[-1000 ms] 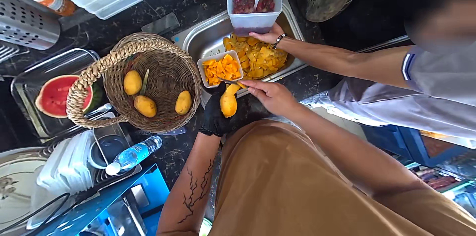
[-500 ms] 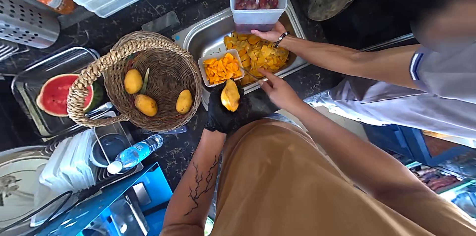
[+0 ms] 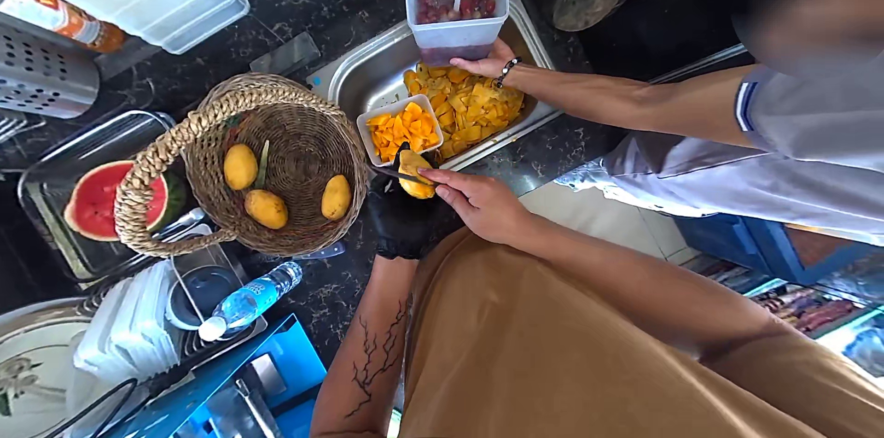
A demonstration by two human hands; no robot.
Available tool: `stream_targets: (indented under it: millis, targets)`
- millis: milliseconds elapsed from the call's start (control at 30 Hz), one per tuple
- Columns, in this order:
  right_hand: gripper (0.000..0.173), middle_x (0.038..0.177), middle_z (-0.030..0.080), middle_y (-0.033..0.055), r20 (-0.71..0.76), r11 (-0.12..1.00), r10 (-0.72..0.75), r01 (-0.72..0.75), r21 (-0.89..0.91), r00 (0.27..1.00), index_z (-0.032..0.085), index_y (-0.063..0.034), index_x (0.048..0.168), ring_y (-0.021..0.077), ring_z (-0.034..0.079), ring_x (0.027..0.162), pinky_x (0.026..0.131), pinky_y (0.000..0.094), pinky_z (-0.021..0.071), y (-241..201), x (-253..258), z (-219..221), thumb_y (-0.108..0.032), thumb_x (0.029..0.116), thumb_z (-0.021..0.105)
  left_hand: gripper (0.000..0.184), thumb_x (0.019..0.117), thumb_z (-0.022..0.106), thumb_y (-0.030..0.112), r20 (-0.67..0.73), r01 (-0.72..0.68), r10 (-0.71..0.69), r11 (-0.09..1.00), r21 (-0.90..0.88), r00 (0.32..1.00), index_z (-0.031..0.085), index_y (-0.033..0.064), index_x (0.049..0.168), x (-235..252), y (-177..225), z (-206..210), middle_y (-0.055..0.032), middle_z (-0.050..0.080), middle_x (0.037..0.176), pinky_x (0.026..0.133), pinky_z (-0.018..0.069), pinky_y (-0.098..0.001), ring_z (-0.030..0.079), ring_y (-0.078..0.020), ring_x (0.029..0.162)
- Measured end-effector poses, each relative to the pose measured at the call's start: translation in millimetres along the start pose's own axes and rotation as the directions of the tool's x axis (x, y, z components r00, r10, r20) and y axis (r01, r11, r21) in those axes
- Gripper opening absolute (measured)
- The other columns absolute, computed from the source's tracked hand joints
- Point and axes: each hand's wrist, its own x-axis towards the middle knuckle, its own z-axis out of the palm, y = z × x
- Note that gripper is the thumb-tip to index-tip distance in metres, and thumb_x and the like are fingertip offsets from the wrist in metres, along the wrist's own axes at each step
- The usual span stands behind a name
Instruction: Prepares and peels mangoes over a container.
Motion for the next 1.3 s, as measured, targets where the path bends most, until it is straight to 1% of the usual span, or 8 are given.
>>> stream_targets:
  millis: [67, 167, 267, 367, 600, 733, 1000, 1300]
  targets:
    - [0.039, 0.142, 0.063, -0.0087, 0.137, 0.966, 0.048, -0.080, 0.244, 0.989, 0.057, -0.0318, 0.147, 0.0049, 0.065, 0.117, 0.102, 0.0365, 0.0541, -1, 1, -12, -0.035, 0.1117, 0.042, 0.048, 0.0941, 0.040, 0.042, 0.129, -0.033, 0.007, 0.980, 0.196, 0.992, 0.059, 0.0111, 0.125, -9, 13, -9, -0.0117, 0.067, 0.120, 0.093, 0.0558, -0.0476, 0.065, -0.0243, 0.112]
    - [0.034, 0.126, 0.067, -0.0009, 0.266, 0.900, 0.020, -0.133, 0.414, 0.964, 0.063, -0.0189, 0.140, 0.0034, 0.062, 0.092, 0.082, 0.0252, 0.0522, 0, 3, -17, -0.024, 0.1106, 0.047, 0.038, 0.0807, 0.069, 0.010, 0.106, -0.061, -0.010, 0.759, 0.648, 0.994, 0.064, 0.0122, 0.119, -22, 28, -14, -0.0044, 0.073, 0.103, 0.080, 0.0603, -0.0299, 0.070, -0.0115, 0.092]
    - [0.035, 0.135, 0.068, -0.0081, 0.271, 0.983, 0.064, -0.107, 0.148, 0.960, 0.064, -0.0323, 0.141, 0.0073, 0.064, 0.121, 0.105, 0.0432, 0.0520, -2, 4, -19, -0.036, 0.1105, 0.045, 0.069, 0.0797, 0.067, -0.006, -0.061, 0.096, -0.081, 0.558, 0.824, 0.995, 0.046, 0.0145, 0.141, -23, 32, 3, -0.0067, 0.067, 0.112, 0.078, 0.0593, -0.0317, 0.068, -0.0144, 0.093]
    - [0.035, 0.131, 0.070, -0.0107, 0.115, 0.995, 0.101, -0.102, 0.004, 0.988, 0.063, -0.0396, 0.139, 0.0117, 0.068, 0.116, 0.099, 0.0517, 0.0546, -1, 8, -19, -0.041, 0.1098, 0.045, 0.068, 0.0740, 0.067, -0.002, -0.100, 0.126, -0.076, 0.563, 0.817, 0.992, 0.051, 0.0143, 0.138, -16, 32, -8, -0.0117, 0.069, 0.109, 0.065, 0.0599, -0.0337, 0.069, -0.0191, 0.081]
    - [0.037, 0.135, 0.068, -0.0116, -0.005, 0.985, 0.170, -0.170, 0.026, 0.985, 0.062, -0.0420, 0.141, 0.0104, 0.064, 0.122, 0.103, 0.0531, 0.0514, 9, 23, -39, -0.045, 0.1097, 0.042, 0.073, 0.0722, 0.071, 0.005, -0.033, 0.093, -0.107, 0.629, 0.772, 0.994, 0.052, 0.0181, 0.141, -17, 37, -14, -0.0150, 0.069, 0.111, 0.069, 0.0618, -0.0370, 0.071, -0.0225, 0.086]
    - [0.038, 0.136, 0.067, -0.0130, -0.052, 0.981, 0.194, -0.194, 0.003, 0.980, 0.061, -0.0435, 0.141, 0.0095, 0.063, 0.124, 0.104, 0.0524, 0.0508, 19, 32, -44, -0.047, 0.1097, 0.041, 0.078, 0.0740, 0.074, 0.006, 0.051, 0.008, -0.095, 0.532, 0.847, 0.994, 0.049, 0.0233, 0.146, -16, 40, -13, -0.0120, 0.066, 0.121, 0.077, 0.0607, -0.0383, 0.069, -0.0214, 0.095]
    - [0.040, 0.139, 0.065, -0.0114, -0.061, 0.956, 0.286, -0.288, -0.044, 0.956, 0.058, -0.0453, 0.144, 0.0144, 0.062, 0.127, 0.104, 0.0574, 0.0489, 32, 38, -42, -0.049, 0.1099, 0.037, 0.070, 0.0741, 0.079, 0.011, 0.115, -0.060, -0.155, 0.320, 0.946, 0.981, 0.053, 0.0230, 0.137, -21, 49, -18, -0.0099, 0.067, 0.111, 0.074, 0.0601, -0.0376, 0.068, -0.0214, 0.089]
    - [0.050, 0.113, 0.074, 0.0156, -0.063, 0.803, 0.515, -0.507, -0.313, 0.855, 0.033, -0.0404, 0.161, 0.0412, 0.071, 0.100, 0.082, 0.0681, 0.0531, 77, 52, -44, -0.046, 0.1107, 0.034, 0.069, 0.0732, 0.078, 0.007, 0.135, -0.124, -0.061, 0.165, 0.978, 0.989, 0.053, 0.0182, 0.136, -13, 44, -8, -0.0070, 0.068, 0.113, 0.077, 0.0599, -0.0358, 0.068, -0.0201, 0.095]
